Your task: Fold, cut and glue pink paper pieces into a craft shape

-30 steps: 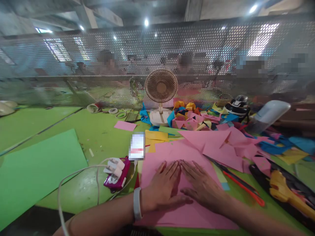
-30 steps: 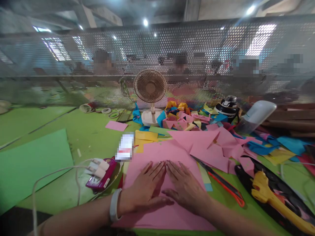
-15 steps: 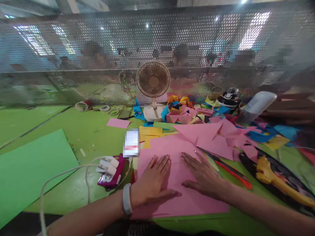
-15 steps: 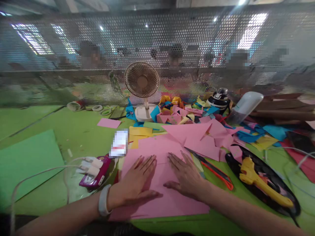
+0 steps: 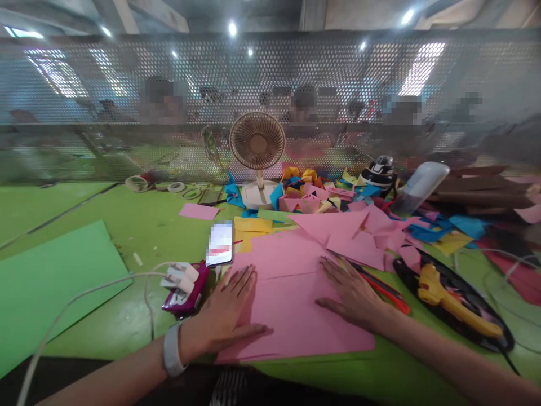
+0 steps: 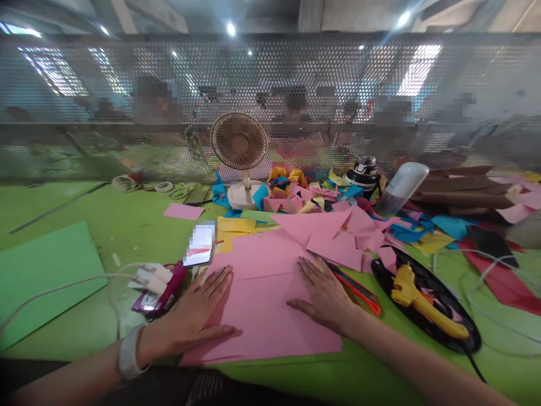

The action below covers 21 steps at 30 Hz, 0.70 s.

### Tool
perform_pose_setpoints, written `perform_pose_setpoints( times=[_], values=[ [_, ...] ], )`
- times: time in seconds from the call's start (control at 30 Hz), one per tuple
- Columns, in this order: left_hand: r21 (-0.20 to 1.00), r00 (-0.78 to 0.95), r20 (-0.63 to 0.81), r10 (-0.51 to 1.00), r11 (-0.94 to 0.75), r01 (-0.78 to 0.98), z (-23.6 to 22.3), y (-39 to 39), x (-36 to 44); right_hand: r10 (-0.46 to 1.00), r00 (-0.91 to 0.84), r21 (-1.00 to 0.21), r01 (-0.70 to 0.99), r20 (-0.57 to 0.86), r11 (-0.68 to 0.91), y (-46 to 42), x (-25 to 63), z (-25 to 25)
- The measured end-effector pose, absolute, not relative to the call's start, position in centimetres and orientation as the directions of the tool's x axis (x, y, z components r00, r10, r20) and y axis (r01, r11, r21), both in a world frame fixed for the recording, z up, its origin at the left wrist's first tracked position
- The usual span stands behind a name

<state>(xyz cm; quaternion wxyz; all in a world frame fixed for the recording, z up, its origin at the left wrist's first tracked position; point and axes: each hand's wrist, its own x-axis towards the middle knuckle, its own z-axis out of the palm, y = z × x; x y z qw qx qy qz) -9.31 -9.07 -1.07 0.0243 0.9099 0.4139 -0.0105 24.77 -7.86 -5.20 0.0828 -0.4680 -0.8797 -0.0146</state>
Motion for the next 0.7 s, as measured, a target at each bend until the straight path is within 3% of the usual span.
perform_pose_setpoints(
  times=[0.17,0.33,0.57,0.7],
  values=[
    [0.019,0.591,-0.01,0.807,-0.591,0.807,-1.0,-8.8,-9.6,0.836,-0.523,-0.049,0.842,0.168,0.537,-8.0,24.4,-5.4],
    [0.038,0.496,0.164,0.853,-0.508,0.861,0.8,-7.5,-5.2,0.837,-0.507,-0.013,0.854,0.205,0.521,-8.3,23.6,-5.2],
    [0.165,0.53,0.105,0.841,-0.541,0.825,0.3,-4.4,0.5,0.79,-0.499,0.072,0.858,0.356,0.509,-9.3,23.7,-5.6],
    [0.274,0.575,0.054,0.816,-0.566,0.778,-1.0,-2.9,0.2,0.804,-0.469,-0.038,0.855,0.366,0.516,-9.4,23.9,-4.2]
  ],
)
